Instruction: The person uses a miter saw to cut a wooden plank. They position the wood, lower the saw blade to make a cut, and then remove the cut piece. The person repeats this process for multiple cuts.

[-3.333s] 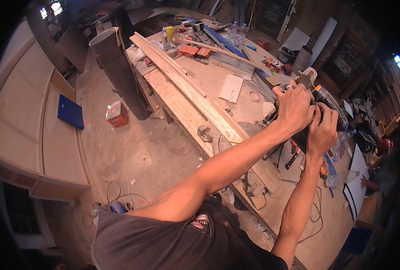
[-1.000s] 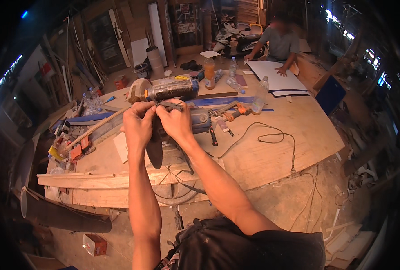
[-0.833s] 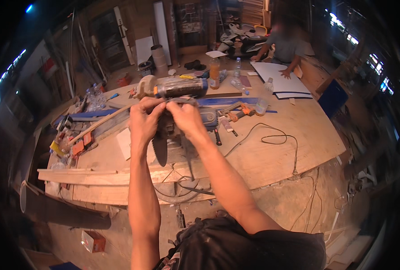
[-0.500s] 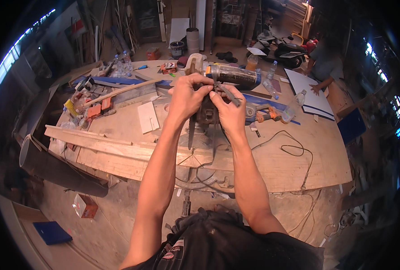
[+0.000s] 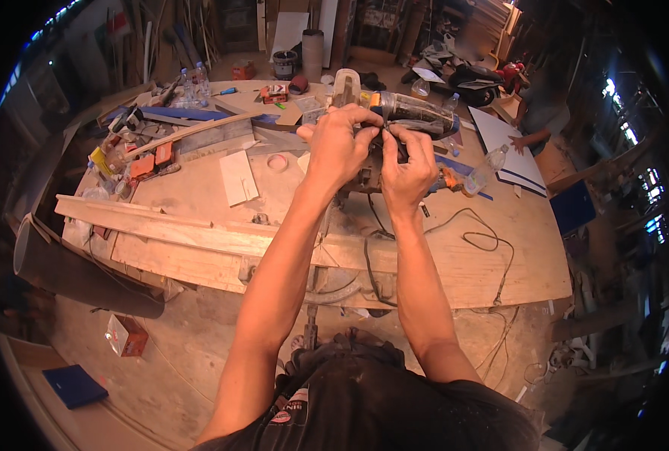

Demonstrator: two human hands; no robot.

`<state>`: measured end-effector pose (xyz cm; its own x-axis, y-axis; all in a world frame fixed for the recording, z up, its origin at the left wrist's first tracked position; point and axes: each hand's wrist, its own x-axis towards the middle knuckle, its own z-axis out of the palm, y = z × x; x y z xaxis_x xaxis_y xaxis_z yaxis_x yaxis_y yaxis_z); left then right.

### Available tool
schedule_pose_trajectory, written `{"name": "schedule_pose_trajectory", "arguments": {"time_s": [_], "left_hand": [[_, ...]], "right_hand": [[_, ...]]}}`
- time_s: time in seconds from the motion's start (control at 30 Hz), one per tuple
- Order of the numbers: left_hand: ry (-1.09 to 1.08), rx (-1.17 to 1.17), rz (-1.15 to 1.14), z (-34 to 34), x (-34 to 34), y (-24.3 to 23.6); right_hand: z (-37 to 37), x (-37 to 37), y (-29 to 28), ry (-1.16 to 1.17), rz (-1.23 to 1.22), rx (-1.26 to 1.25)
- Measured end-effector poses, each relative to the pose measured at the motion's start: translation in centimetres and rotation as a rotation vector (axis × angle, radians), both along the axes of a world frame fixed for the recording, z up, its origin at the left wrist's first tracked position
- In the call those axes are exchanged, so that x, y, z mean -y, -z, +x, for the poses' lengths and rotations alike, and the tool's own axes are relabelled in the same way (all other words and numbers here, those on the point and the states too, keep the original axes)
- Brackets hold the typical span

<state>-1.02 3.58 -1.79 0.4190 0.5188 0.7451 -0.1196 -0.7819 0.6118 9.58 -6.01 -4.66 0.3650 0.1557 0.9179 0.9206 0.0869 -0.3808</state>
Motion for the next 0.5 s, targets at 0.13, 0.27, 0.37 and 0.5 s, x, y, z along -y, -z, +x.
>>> {"name": "schedule_pose_trajectory", "arguments": {"time_s": [0.13, 0.27, 0.37, 0.5], "left_hand": [[-0.028, -0.009, 0.013, -0.1, -0.2, 0.1], [0.012, -0.001, -0.08, 0.0, 0.1, 0.1], [0.025, 0.022, -0.1, -0.1, -0.1, 0.1], [0.064, 0.047, -0.102, -0.1, -0.2, 0.0]], "right_hand": [[-0.2, -0.1, -0.3, -0.042, -0.03, -0.031], [0.3, 0.1, -0.1, -0.205, -0.054, -0.221], [0.6, 0.6, -0.7, -0.391, -0.099, -0.407], [1.2, 1.4, -1.3, -0.457, -0.198, -0.541]]}}
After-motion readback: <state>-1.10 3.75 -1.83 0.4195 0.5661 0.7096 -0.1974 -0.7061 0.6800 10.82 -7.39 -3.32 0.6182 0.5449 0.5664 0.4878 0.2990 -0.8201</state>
